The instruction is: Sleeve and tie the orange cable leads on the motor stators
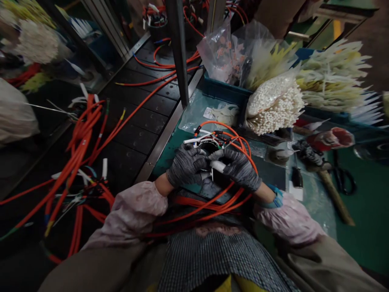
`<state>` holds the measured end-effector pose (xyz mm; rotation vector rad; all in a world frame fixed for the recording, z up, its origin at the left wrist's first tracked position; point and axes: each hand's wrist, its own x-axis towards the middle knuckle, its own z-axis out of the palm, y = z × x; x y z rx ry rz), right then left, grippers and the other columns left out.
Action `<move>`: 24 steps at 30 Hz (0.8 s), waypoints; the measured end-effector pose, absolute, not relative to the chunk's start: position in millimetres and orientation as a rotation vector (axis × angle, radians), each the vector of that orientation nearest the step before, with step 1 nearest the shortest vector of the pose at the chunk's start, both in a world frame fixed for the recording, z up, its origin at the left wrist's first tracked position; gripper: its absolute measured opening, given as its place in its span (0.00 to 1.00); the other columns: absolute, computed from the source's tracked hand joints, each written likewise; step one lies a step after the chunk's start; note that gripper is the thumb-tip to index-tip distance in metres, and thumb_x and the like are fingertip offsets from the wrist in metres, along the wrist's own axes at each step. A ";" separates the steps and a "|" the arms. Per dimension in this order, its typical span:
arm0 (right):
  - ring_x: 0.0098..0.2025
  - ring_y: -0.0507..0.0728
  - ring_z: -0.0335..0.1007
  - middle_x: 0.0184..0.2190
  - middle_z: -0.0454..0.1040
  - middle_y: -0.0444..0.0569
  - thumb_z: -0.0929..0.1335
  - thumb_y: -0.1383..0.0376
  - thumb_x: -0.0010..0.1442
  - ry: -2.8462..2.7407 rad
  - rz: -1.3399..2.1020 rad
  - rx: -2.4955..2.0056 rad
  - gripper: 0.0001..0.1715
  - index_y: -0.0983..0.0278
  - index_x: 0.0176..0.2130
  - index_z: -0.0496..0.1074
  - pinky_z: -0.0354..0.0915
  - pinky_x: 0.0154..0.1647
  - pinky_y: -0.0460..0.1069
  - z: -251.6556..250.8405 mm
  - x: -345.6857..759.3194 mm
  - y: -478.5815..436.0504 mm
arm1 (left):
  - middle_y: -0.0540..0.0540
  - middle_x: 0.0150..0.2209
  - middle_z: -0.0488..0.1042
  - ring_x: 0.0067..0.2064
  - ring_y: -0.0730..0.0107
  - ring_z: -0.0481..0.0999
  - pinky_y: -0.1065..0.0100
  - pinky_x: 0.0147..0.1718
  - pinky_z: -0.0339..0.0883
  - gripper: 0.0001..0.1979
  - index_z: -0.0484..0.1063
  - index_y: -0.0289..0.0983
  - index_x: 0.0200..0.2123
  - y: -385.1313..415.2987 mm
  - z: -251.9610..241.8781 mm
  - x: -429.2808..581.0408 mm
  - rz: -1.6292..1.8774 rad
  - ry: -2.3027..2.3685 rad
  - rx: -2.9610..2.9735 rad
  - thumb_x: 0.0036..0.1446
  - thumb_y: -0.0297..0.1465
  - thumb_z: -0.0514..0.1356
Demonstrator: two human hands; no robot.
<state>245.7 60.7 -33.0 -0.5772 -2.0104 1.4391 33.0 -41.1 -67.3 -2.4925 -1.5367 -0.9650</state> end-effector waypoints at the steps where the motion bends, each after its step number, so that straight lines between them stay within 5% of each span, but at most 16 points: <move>1: 0.40 0.57 0.85 0.38 0.87 0.44 0.76 0.62 0.64 -2.017 1.413 -0.578 0.05 0.56 0.42 0.84 0.81 0.46 0.54 -33.1 246.1 62.1 | 0.44 0.47 0.84 0.50 0.55 0.82 0.48 0.56 0.65 0.12 0.80 0.41 0.40 -41.0 -67.7 32.7 -0.971 -1.547 -2.498 0.68 0.44 0.65; 9: 0.40 0.57 0.84 0.38 0.86 0.44 0.75 0.64 0.64 -2.005 1.363 -0.641 0.05 0.56 0.43 0.83 0.81 0.45 0.55 -40.4 246.5 57.5 | 0.44 0.44 0.84 0.47 0.56 0.82 0.50 0.53 0.65 0.13 0.79 0.40 0.39 -38.4 -62.9 33.6 -1.043 -1.462 -2.479 0.70 0.43 0.63; 17: 0.37 0.57 0.79 0.36 0.83 0.46 0.76 0.49 0.67 -2.179 1.345 -0.615 0.15 0.57 0.42 0.82 0.78 0.42 0.54 -62.9 262.1 43.9 | 0.45 0.43 0.83 0.46 0.57 0.81 0.50 0.54 0.64 0.15 0.80 0.41 0.40 -38.7 -66.4 31.1 -0.957 -1.568 -2.549 0.68 0.46 0.65; 24: 0.40 0.59 0.81 0.37 0.84 0.46 0.67 0.49 0.74 -2.340 1.408 -0.326 0.18 0.54 0.41 0.82 0.79 0.46 0.56 -52.8 260.7 38.3 | 0.46 0.42 0.84 0.46 0.58 0.82 0.47 0.58 0.64 0.14 0.80 0.42 0.38 -38.9 -69.4 33.9 -0.974 -1.631 -2.554 0.68 0.46 0.63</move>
